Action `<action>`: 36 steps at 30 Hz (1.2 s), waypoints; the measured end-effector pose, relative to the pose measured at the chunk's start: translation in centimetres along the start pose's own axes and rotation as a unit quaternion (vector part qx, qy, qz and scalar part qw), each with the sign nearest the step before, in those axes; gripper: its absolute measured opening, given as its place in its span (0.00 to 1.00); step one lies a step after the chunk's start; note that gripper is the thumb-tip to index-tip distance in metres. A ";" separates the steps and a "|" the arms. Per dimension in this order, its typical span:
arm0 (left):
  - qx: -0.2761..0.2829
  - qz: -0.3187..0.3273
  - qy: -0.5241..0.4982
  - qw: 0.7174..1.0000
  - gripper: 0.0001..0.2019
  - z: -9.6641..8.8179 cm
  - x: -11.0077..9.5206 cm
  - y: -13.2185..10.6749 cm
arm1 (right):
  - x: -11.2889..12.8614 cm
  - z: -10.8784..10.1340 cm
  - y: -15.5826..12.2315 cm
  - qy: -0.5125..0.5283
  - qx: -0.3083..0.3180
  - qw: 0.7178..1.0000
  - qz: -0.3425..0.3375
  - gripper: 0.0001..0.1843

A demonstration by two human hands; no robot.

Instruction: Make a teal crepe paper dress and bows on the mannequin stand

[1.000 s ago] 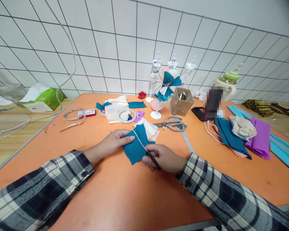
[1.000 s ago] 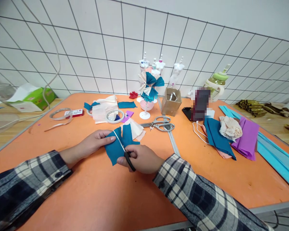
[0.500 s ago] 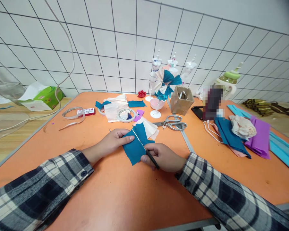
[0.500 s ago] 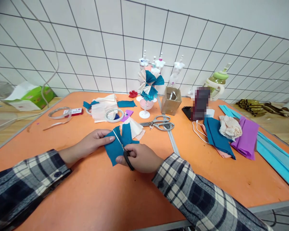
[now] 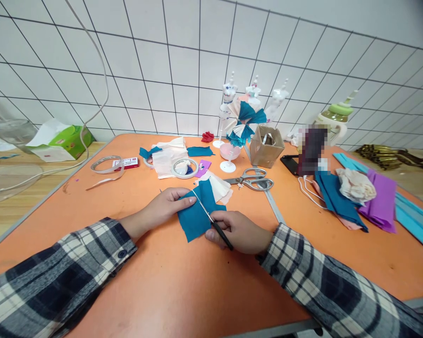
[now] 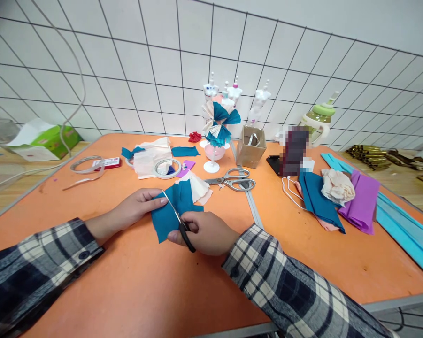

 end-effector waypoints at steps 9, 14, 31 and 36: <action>0.014 0.005 -0.009 1.000 0.17 0.2 -0.2 0.0 | -0.1 0.3 -0.1 0.019 0.012 1.000 0.000 0.22; 0.022 0.007 -0.004 1.000 0.17 0.3 -0.4 0.0 | 0.1 0.3 -0.1 0.021 0.000 1.000 -0.009 0.23; 0.005 0.017 0.007 1.000 0.17 -0.4 0.2 -0.1 | 0.1 0.5 0.1 0.047 0.001 0.999 -0.008 0.23; 0.008 0.026 0.020 0.999 0.19 0.0 -0.4 -0.2 | 0.7 0.4 0.0 0.037 0.009 0.999 -0.010 0.24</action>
Point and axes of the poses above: each hand's wrist, its own y-axis towards the middle knuckle, its own z-axis out of the palm, x = y × z, the point moved 6 cm from there along y, towards the middle knuckle, and after that the axes turned 11 degrees about -y, right-handed, at the moved point
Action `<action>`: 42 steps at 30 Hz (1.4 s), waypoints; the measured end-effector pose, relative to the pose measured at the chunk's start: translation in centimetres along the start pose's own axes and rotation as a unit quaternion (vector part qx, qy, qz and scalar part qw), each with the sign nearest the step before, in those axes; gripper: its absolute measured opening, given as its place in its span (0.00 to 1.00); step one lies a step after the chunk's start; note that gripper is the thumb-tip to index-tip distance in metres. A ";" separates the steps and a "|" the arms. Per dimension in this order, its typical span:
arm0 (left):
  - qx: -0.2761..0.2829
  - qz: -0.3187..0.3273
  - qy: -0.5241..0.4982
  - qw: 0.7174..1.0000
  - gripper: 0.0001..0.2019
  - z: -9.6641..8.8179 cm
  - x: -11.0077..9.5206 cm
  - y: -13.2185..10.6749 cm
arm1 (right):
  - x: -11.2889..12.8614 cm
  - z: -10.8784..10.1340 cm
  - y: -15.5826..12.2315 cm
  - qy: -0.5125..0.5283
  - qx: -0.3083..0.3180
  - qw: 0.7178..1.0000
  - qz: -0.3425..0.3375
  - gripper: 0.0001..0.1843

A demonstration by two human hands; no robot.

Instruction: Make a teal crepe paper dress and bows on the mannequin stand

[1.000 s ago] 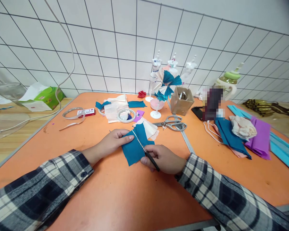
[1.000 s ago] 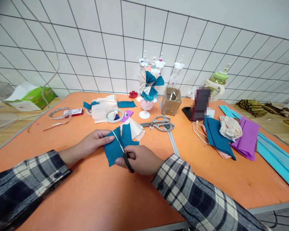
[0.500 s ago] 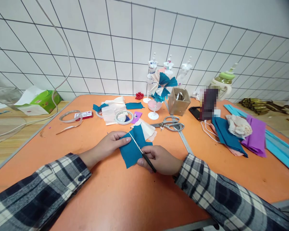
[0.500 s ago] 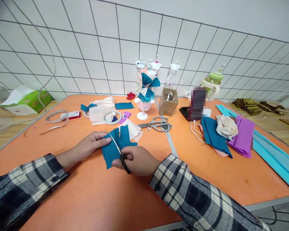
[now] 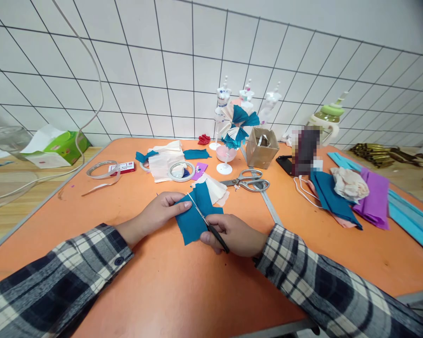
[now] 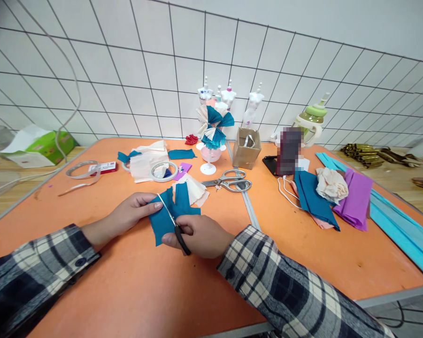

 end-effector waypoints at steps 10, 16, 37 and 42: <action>-0.017 -0.007 0.008 1.000 0.20 0.3 -0.3 -0.1 | -0.2 0.0 0.2 -0.003 -0.017 1.000 0.007 0.24; -0.014 -0.014 -0.001 1.000 0.20 0.2 -0.1 0.0 | -0.3 0.1 0.2 0.027 -0.014 1.000 0.006 0.25; 0.001 -0.005 0.014 1.000 0.20 0.2 -0.2 0.0 | -0.4 0.2 0.1 0.037 -0.012 0.999 -0.007 0.23; -0.006 -0.010 0.002 1.000 0.20 0.0 0.2 0.1 | -0.5 0.3 0.1 0.055 -0.011 0.998 0.002 0.24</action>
Point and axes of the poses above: each hand's wrist, its own y-axis towards the middle knuckle, its own z-axis out of the palm, x = y × z, the point moved 6 cm from there along y, towards the middle knuckle, and after that the axes turned 11 degrees about -y, right-handed, at the moved point
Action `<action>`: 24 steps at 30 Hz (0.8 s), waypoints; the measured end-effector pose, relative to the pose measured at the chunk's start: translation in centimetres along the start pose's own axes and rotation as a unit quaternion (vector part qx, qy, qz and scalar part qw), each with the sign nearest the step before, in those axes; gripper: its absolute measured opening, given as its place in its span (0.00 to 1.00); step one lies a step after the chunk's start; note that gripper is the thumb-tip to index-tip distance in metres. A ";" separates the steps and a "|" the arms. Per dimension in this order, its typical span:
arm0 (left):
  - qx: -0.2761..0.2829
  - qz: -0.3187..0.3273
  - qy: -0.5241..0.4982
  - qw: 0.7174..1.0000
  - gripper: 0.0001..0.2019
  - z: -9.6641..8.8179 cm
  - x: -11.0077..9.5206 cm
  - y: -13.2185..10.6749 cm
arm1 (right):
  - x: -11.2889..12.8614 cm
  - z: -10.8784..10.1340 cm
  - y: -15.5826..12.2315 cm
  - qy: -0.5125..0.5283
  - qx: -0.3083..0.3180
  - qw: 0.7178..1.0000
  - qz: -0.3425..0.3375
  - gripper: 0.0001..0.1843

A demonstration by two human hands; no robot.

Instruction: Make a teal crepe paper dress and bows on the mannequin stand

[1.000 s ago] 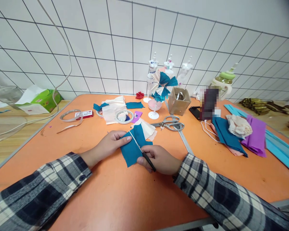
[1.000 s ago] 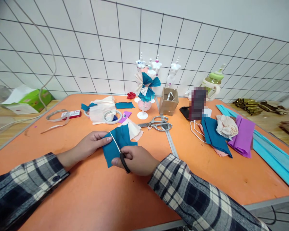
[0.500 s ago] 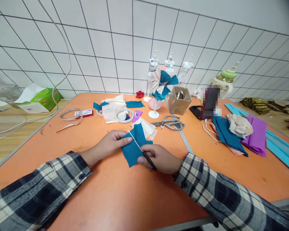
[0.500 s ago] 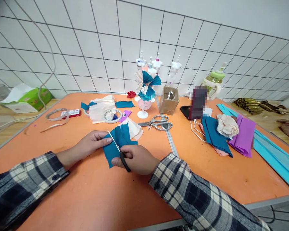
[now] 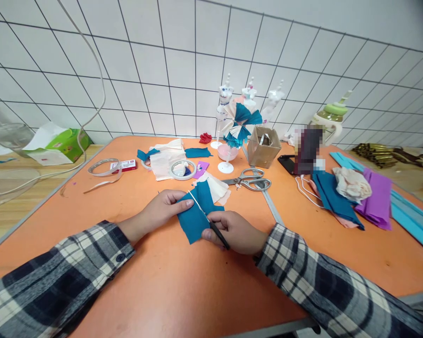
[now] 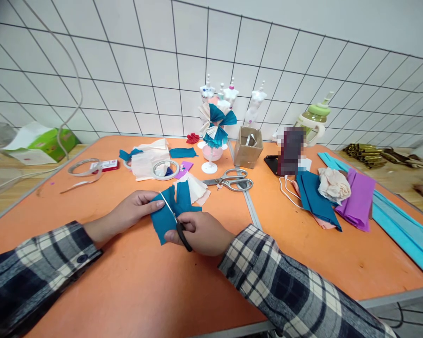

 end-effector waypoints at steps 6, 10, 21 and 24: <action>0.006 0.000 0.002 1.000 0.20 0.0 0.0 0.0 | 0.2 0.2 0.0 0.035 0.020 0.999 0.001 0.24; 0.011 0.005 0.004 1.000 0.19 0.2 -0.2 0.1 | 0.0 -0.1 0.1 -0.008 0.001 1.000 -0.005 0.24; 0.006 0.005 0.015 1.000 0.19 0.1 -0.3 0.0 | 0.0 -0.1 0.0 -0.030 -0.011 0.999 -0.003 0.23; 0.005 0.006 0.012 1.000 0.20 0.2 -0.3 0.1 | 0.0 -0.1 0.1 -0.018 -0.013 1.000 -0.002 0.23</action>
Point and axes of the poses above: each hand's wrist, its own y-axis towards the middle knuckle, its own z-axis out of the palm, x = y × z, the point moved 6 cm from there along y, towards the middle knuckle, and after that the axes turned 11 degrees about -y, right-handed, at the moved point
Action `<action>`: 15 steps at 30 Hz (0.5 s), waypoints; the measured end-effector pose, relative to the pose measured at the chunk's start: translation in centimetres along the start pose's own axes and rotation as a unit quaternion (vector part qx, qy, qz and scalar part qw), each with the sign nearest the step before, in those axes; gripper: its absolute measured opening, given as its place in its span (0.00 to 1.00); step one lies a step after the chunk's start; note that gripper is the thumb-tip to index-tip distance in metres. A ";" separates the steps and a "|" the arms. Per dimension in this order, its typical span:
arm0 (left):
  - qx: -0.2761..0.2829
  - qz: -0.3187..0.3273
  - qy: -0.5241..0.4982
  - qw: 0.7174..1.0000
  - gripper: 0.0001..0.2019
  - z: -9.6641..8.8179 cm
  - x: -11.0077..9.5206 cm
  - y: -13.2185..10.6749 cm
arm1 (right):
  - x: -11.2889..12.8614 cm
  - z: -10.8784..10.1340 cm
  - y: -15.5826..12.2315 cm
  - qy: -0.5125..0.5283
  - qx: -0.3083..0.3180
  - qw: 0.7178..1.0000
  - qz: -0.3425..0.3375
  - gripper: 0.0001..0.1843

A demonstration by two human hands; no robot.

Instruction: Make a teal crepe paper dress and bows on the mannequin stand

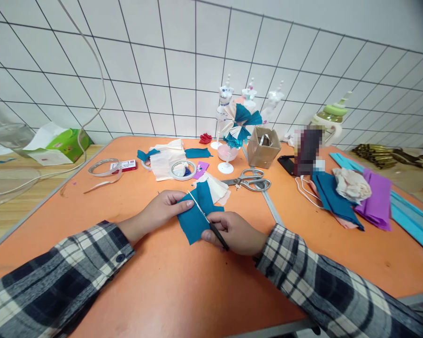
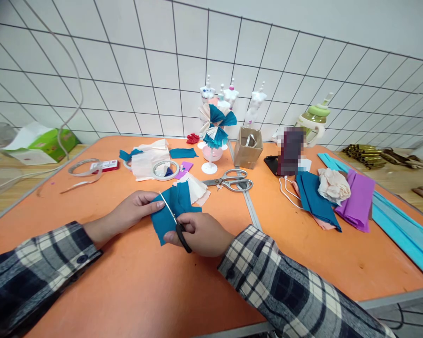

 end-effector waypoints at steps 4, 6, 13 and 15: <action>-0.004 -0.003 0.003 1.000 0.20 0.0 0.1 0.0 | -0.1 0.2 0.1 0.025 0.005 1.000 0.004 0.22; -0.007 -0.007 0.004 1.000 0.21 0.0 0.2 0.0 | -0.1 0.2 0.1 0.028 0.007 1.000 0.008 0.22; 0.000 -0.010 0.005 1.000 0.21 -0.1 0.3 -0.1 | 0.1 0.0 -0.1 0.007 0.010 1.000 0.016 0.21; 0.003 -0.007 0.002 1.000 0.20 0.0 0.1 -0.1 | 0.2 0.0 -0.1 -0.007 0.008 1.000 0.011 0.21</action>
Point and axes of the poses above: each hand's wrist, its own y-axis towards the middle knuckle, its own z-axis out of the palm, x = y × z, the point moved 6 cm from there along y, towards the middle knuckle, and after that the axes turned 11 degrees about -y, right-handed, at the moved point
